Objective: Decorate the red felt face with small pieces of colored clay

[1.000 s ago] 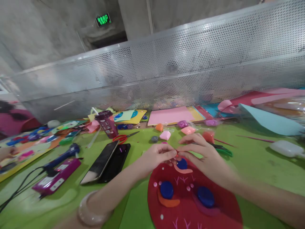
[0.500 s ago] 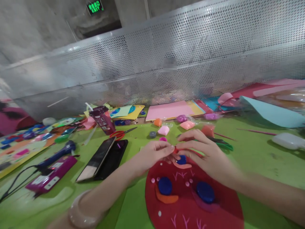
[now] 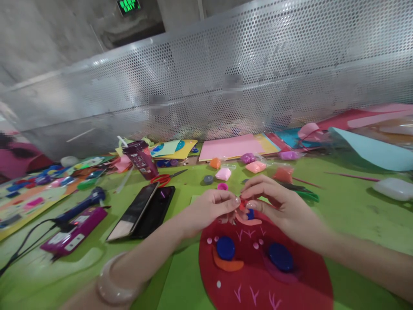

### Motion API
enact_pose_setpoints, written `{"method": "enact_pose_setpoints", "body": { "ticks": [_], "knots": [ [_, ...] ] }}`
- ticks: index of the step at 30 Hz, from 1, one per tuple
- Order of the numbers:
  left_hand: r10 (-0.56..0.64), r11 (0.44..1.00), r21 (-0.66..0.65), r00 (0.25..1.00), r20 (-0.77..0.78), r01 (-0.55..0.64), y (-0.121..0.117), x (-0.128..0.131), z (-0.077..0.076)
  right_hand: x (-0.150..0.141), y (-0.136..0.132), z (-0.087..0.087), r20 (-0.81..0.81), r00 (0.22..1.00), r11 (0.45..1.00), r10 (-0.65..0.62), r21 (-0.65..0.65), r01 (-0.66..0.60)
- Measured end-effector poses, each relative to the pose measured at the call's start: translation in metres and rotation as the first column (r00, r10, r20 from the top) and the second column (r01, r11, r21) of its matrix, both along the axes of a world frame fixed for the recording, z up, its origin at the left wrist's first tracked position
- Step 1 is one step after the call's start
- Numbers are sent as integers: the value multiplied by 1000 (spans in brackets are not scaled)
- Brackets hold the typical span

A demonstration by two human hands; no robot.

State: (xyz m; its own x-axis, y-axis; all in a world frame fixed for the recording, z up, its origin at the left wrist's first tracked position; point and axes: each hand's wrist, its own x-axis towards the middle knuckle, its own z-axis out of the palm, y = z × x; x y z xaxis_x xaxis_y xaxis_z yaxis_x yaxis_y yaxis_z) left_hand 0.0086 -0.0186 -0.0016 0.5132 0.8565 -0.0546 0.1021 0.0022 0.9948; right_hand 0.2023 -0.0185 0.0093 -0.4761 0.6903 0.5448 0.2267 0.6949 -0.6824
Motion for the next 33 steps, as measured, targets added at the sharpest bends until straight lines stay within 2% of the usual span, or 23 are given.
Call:
{"method": "enact_pose_setpoints", "body": {
  "ticks": [4, 8, 16, 24, 29, 33],
  "knots": [
    [-34, 999, -7, 999, -4, 34, -1, -1, 0, 0, 0, 1, 22, 999, 997, -27, -73, 28],
    [-59, 998, -3, 998, -20, 59, -2, -1, 1, 1, 0, 1, 14, 1000, 994, -3, -105, 5],
    [-25, 999, -43, 1000, 13, 26, -2, 0, -1, 1, -3, 2, 0, 1000, 990, 28, -140, -28],
    [12, 998, -67, 1000, 27, -10, -4, 3, 3, 1, -2, 6, 36, 999, 993, 13, -114, -8],
    [45, 997, -61, 999, 11, -45, -4, 4, 6, 0, -3, 7, 31, 997, 991, -64, -112, 67],
    [40, 998, -52, 999, 3, -40, -4, 4, 5, 1, 0, 5, 51, 997, 998, -52, -24, 53]
  ]
}}
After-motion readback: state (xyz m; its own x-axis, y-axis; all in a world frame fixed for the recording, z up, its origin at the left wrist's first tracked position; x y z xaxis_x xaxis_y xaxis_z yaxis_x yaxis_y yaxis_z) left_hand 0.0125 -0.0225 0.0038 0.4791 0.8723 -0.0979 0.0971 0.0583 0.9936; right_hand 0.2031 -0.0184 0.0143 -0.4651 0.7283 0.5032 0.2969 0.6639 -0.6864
